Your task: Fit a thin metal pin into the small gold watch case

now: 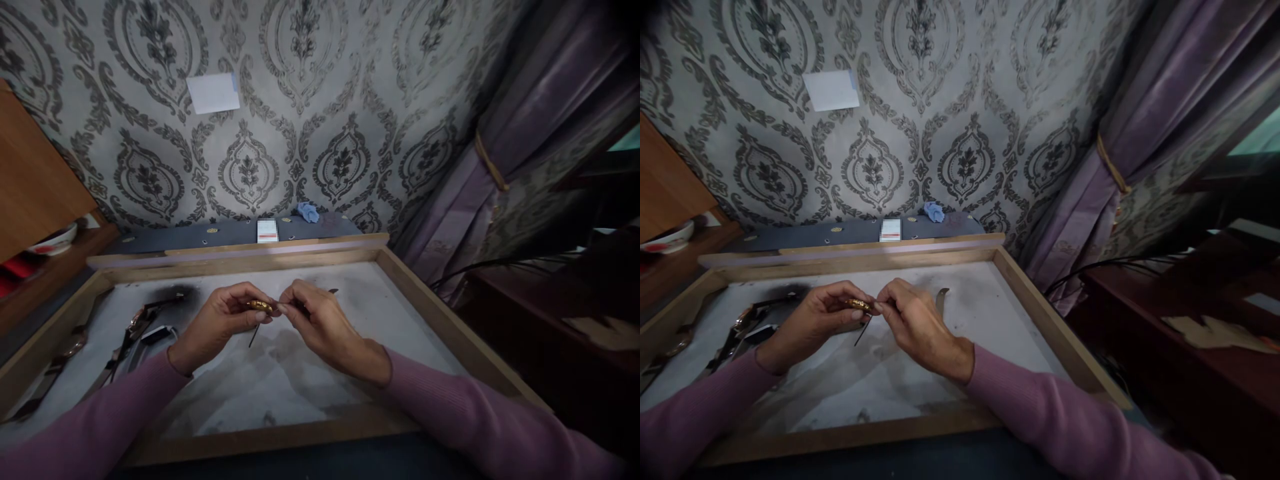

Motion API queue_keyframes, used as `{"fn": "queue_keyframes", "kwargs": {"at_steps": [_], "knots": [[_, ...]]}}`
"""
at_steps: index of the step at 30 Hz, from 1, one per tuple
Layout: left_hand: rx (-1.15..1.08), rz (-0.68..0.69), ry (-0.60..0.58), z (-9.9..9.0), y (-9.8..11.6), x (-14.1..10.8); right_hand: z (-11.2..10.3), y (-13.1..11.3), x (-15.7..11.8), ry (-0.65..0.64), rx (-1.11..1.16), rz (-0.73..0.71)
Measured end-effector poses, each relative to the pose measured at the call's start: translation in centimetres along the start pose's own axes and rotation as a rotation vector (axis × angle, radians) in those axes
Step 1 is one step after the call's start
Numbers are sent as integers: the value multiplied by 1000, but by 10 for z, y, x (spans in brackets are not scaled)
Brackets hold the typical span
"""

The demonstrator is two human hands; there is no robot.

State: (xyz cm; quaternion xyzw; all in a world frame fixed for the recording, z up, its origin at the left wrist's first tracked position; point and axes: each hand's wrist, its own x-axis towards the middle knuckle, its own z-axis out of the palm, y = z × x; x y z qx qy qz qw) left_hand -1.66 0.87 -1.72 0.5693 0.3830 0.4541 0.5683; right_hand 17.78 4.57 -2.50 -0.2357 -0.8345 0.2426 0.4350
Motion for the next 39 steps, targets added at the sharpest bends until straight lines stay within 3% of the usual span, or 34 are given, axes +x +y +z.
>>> {"fn": "queue_keyframes", "kwargs": {"at_steps": [39], "knots": [[-20, -24, 16, 4, 3, 1, 2, 1, -1, -32, -50, -20]]}}
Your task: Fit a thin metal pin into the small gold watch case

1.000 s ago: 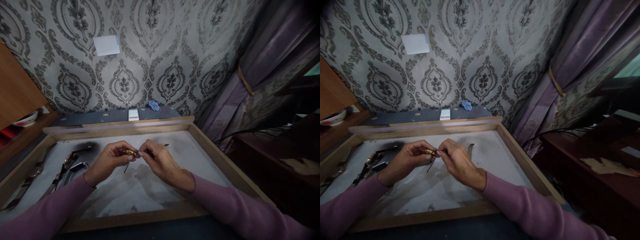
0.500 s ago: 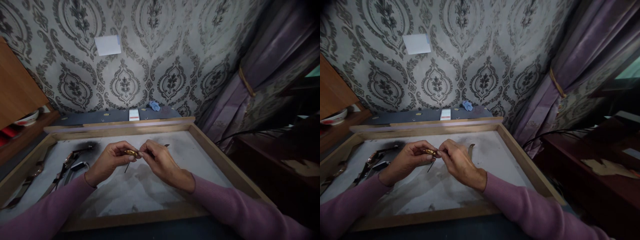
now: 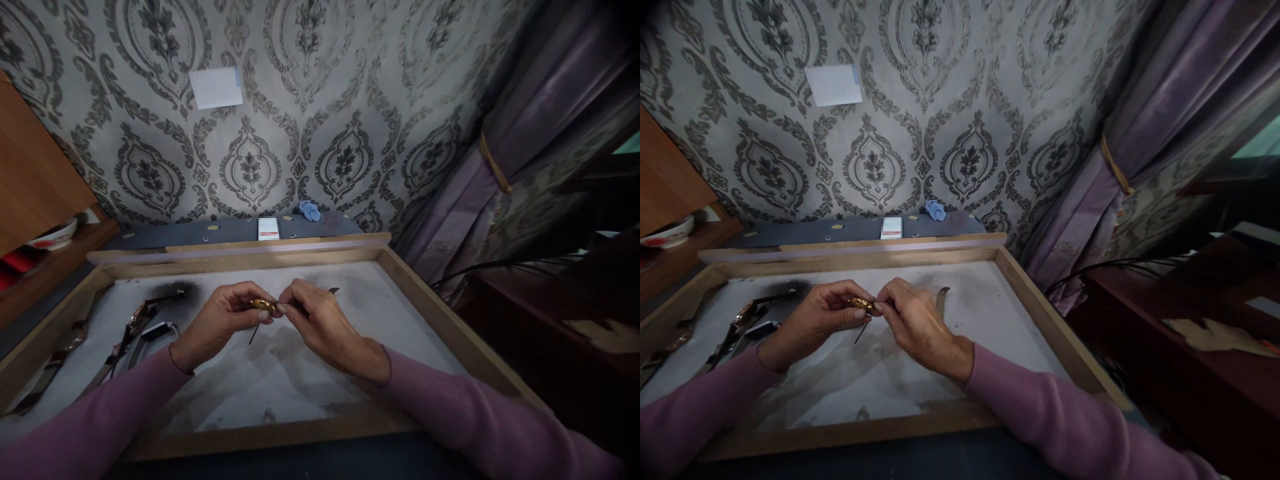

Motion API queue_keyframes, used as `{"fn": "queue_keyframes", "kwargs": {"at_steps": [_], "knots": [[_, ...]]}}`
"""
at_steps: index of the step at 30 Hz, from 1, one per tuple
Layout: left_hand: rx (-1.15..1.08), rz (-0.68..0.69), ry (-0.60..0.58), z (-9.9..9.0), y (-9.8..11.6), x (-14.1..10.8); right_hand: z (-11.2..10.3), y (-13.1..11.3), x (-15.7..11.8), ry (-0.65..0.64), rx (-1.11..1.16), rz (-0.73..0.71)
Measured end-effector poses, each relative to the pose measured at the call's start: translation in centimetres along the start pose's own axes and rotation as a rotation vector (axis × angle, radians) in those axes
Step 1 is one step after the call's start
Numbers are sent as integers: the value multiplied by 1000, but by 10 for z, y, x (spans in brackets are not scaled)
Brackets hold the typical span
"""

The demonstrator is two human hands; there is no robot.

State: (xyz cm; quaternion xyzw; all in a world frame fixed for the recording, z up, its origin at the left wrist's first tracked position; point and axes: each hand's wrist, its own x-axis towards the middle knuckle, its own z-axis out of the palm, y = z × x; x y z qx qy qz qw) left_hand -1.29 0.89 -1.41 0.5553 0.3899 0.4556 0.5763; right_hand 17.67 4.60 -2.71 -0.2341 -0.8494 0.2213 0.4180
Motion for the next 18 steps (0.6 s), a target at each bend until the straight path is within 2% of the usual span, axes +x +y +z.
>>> {"fn": "queue_keyframes", "kwargs": {"at_steps": [18], "knots": [[4, -6, -9, -1, -1, 0, 1, 2, -2, -52, -43, -15]]}}
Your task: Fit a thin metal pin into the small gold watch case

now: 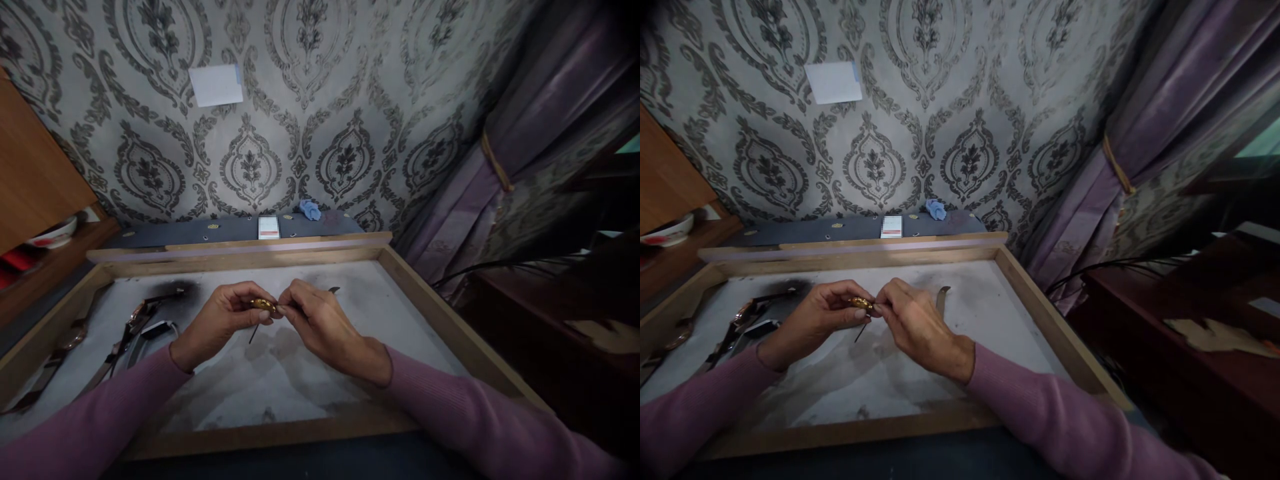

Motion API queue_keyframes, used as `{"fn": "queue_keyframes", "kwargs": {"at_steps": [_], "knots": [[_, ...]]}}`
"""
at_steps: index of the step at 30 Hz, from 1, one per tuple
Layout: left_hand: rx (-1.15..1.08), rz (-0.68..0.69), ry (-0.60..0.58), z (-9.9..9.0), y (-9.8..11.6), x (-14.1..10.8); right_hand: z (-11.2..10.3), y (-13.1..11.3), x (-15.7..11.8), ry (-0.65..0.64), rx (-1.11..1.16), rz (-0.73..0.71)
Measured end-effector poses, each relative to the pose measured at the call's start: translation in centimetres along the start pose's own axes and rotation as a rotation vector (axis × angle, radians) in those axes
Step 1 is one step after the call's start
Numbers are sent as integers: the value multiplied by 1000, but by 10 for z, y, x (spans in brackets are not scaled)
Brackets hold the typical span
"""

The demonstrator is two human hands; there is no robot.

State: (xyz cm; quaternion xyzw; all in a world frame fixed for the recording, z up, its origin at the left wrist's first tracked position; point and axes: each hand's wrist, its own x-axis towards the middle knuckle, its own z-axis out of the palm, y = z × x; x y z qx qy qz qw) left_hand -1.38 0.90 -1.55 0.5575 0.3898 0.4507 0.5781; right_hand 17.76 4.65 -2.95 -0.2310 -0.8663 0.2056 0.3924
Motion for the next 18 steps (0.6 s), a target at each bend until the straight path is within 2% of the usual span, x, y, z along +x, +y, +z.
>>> {"fn": "queue_keyframes", "kwargs": {"at_steps": [18], "knots": [[14, 8, 2, 0, -1, 0, -1, -1, 1, 0, 2, 3]]}}
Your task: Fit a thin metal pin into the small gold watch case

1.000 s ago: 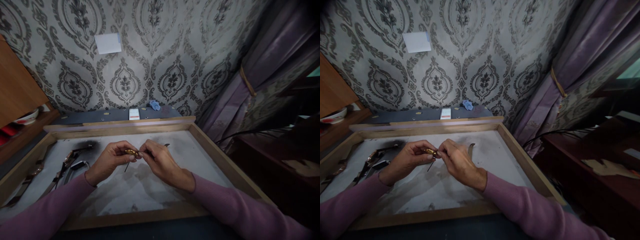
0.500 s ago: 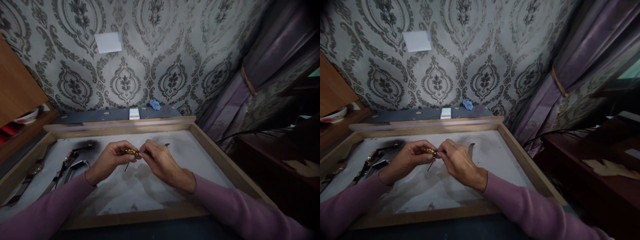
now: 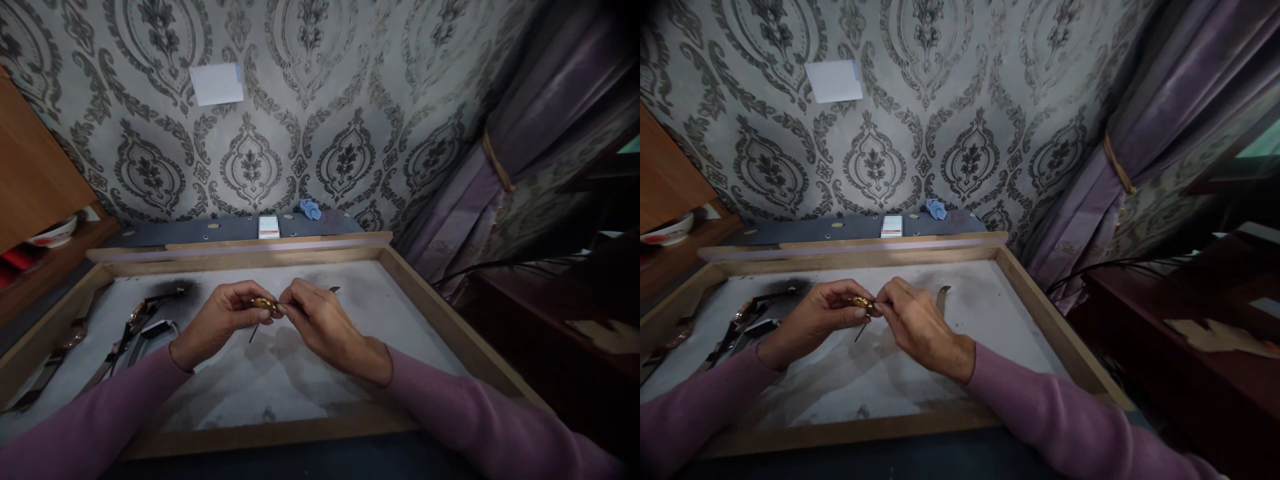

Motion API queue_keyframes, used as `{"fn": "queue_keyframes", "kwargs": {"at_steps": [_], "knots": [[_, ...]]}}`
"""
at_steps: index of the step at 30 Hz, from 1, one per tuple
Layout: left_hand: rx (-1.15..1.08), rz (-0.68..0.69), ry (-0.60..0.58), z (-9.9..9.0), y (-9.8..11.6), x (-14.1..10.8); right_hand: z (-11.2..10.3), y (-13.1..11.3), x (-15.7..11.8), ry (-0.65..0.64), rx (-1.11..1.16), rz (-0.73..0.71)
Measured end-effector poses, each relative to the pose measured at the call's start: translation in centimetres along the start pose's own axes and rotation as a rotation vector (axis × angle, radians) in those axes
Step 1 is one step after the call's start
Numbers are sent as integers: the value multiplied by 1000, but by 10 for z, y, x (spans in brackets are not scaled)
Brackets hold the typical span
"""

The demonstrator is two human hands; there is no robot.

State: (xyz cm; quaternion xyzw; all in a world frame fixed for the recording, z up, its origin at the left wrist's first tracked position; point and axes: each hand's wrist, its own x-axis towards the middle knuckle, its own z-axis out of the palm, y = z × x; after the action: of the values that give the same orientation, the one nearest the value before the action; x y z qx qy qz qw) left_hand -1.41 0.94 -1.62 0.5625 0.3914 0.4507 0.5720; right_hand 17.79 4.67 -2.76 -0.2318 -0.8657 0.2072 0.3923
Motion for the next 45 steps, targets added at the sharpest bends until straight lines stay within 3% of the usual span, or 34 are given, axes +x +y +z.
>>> {"fn": "queue_keyframes", "kwargs": {"at_steps": [18, 25, 33, 39, 45], "knots": [[-6, -23, -17, 0, -3, 1, 1, 2, -1, -58, -147, -97], [-15, -19, -17, -1, -2, 0, 1, 2, -2, -42, -102, -77], [-26, -34, -3, 0, 0, -1, -4, -3, 2, 33, 105, 62], [-48, -94, 26, 1, -2, 1, -1, 2, 5, -18, 421, 356], [-68, -134, 54, 2, -1, 1, 2, 7, 7, -36, 599, 449]]}}
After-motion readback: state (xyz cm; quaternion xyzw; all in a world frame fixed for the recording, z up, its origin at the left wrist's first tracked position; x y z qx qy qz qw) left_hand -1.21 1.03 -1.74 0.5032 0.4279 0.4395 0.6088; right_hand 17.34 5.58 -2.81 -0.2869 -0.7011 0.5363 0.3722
